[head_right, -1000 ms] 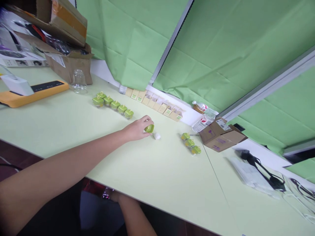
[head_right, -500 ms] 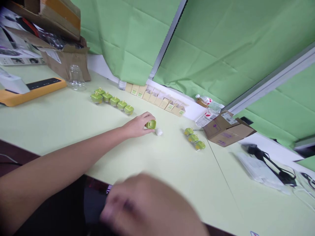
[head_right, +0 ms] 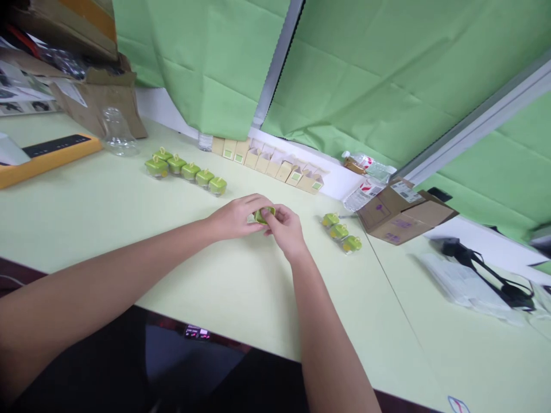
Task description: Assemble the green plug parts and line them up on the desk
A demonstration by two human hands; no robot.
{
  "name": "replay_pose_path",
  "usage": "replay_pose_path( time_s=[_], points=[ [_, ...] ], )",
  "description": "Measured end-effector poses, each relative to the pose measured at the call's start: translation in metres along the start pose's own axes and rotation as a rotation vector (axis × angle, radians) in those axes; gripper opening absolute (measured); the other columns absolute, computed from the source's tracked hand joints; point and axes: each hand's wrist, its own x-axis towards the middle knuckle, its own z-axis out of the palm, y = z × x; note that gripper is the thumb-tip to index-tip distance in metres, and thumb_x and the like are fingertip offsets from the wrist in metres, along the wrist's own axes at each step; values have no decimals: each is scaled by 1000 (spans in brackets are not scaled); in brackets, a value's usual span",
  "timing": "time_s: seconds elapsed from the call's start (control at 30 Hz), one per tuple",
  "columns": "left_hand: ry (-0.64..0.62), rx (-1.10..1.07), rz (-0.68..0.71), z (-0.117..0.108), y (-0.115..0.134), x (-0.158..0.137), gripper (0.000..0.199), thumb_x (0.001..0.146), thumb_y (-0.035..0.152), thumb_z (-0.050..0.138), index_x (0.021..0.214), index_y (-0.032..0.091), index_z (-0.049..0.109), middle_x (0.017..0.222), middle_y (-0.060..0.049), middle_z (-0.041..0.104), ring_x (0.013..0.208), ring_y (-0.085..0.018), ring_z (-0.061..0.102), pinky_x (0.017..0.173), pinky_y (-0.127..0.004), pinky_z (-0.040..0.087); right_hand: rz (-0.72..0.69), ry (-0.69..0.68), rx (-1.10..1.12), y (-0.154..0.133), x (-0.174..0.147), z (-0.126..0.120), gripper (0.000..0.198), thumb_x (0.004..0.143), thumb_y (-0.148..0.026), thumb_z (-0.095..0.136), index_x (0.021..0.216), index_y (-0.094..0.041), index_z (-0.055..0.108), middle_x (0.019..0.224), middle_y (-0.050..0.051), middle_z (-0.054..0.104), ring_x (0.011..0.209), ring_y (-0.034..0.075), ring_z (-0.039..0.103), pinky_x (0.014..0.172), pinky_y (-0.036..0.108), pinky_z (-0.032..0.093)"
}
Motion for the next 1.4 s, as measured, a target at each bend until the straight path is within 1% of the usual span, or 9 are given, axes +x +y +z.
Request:
replay_pose_path(
  time_s=[0.3, 0.57, 0.77, 0.97, 1.03, 1.13, 1.2, 1.27, 1.4],
  points=[
    [36, 22, 17, -2, 6, 1, 33, 82, 19, 67, 114, 22, 59, 112, -5, 65, 104, -20, 60, 88, -33, 49, 83, -60, 232, -3, 0, -3, 27, 71, -38, 82, 86, -21, 68, 81, -1, 65, 73, 12, 61, 73, 29, 57],
    [22, 18, 66, 2, 3, 1, 27, 86, 25, 67, 112, 21, 61, 106, -5, 67, 104, -21, 59, 90, -36, 49, 62, 43, 216, -2, 1, 2, 31, 61, -35, 87, 73, -19, 64, 73, -1, 63, 70, 13, 59, 68, 29, 56],
    [68, 19, 14, 1, 5, 2, 33, 82, 22, 69, 114, 22, 60, 112, -5, 66, 104, -21, 60, 93, -37, 49, 76, 34, 223, -6, 0, 5, 27, 64, -34, 83, 75, -19, 65, 76, -1, 64, 70, 13, 59, 73, 33, 58],
    [30, 88, -9, 0, 5, -1, 35, 85, 25, 66, 119, 23, 57, 113, -6, 66, 110, -23, 59, 94, -39, 49, 18, 146, 94, -7, 1, 7, 29, 65, -40, 82, 78, -20, 65, 75, 0, 64, 68, 15, 62, 66, 34, 60],
    [64, 89, -34, -2, 7, -1, 38, 87, 28, 64, 123, 22, 55, 119, -8, 65, 114, -24, 58, 96, -39, 48, 67, 105, 196, -8, 2, 3, 33, 71, -49, 77, 84, -21, 66, 83, 2, 67, 73, 16, 64, 69, 33, 60],
    [110, 36, -79, -5, 11, 0, 43, 88, 35, 63, 128, 22, 52, 128, -9, 61, 119, -24, 57, 99, -39, 47, 180, -36, 412, -7, 3, -4, 38, 78, -59, 67, 88, -22, 68, 88, 4, 70, 77, 16, 66, 73, 33, 61],
    [114, -2, -99, -6, 12, 0, 46, 88, 40, 63, 129, 22, 52, 129, -10, 61, 119, -24, 58, 98, -38, 47, 210, -97, 458, -4, 4, -6, 30, 78, -51, 71, 88, -22, 69, 87, 2, 71, 75, 14, 66, 74, 30, 60],
    [104, -25, -111, -5, 12, 0, 47, 88, 42, 64, 128, 21, 52, 126, -10, 62, 115, -24, 59, 96, -37, 48, 196, -103, 458, 0, 5, -6, 22, 75, -40, 76, 88, -23, 69, 85, -2, 71, 73, 11, 65, 75, 27, 59],
    [105, -67, -128, -3, 11, 0, 45, 85, 42, 66, 124, 22, 53, 121, -7, 64, 109, -22, 61, 91, -35, 49, 158, -71, 424, 2, 4, -1, 23, 71, -38, 79, 80, -21, 67, 81, -2, 70, 71, 10, 64, 77, 26, 58]
  ],
)
